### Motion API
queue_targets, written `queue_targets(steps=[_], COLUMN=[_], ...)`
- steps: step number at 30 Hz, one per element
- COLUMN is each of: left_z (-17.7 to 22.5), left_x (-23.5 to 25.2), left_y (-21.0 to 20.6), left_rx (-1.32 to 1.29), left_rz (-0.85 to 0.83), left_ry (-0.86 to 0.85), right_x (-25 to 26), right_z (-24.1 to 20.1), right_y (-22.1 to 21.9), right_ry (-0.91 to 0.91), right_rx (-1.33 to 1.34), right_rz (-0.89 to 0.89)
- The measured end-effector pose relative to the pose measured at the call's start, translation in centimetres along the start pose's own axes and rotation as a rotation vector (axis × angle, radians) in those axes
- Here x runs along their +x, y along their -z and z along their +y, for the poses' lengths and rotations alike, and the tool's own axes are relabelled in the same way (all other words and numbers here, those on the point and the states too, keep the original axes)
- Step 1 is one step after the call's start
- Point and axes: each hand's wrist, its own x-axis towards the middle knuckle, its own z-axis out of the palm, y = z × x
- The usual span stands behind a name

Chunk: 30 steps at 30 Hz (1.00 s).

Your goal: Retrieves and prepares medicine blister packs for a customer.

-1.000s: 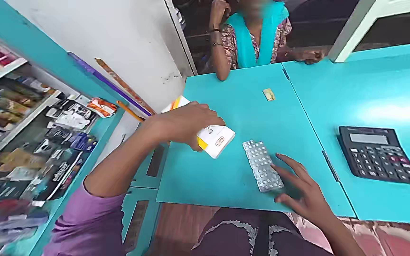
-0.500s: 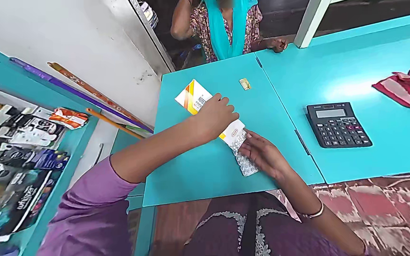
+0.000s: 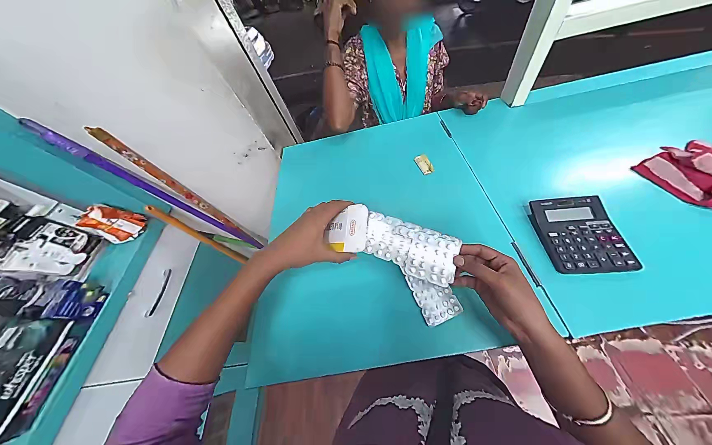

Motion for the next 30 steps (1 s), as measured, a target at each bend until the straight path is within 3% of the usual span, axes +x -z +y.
queue_targets(steps=[7,13,15,17,21,24,27,30], left_z=[0.0,-1.8,-1.8,-0.9,3.7,6.6,6.7,6.6], left_x=[-1.4,-2.5,-2.8,-3.1,-1.3,0.8,2.7,2.9], left_y=[-0.5,-1.2,-2.7,-4.0,-7.7,-11.4,-14.7,-15.3], left_rx=[0.139,0.318,0.337,0.339,0.288,0.321,0.416,0.404], left_rz=[0.053,-0.21,-0.216,-0.093,0.265,0.286,0.381,0.473], left_ry=[0.166,0.354,0.363,0.265,-0.139,-0.395,-0.622,-0.698], right_x=[1.5,2.0,1.7,1.4,0.8,0.2,-0.8,-1.8], right_z=[-1.2,0.9,1.3,1.6,1.8,1.7,1.4,1.8], right_y=[-2.0,0.1,0.5,0.7,1.0,1.0,1.7,3.2], right_ry=[-0.078,-0.204,-0.209,-0.207,-0.182,-0.151,-0.12,-0.056], right_rx=[0.046,0.086,0.074,0.071,0.058,0.044,0.048,0.042], right_rz=[-0.037,0.048,0.066,0.082,0.094,0.097,0.146,0.246])
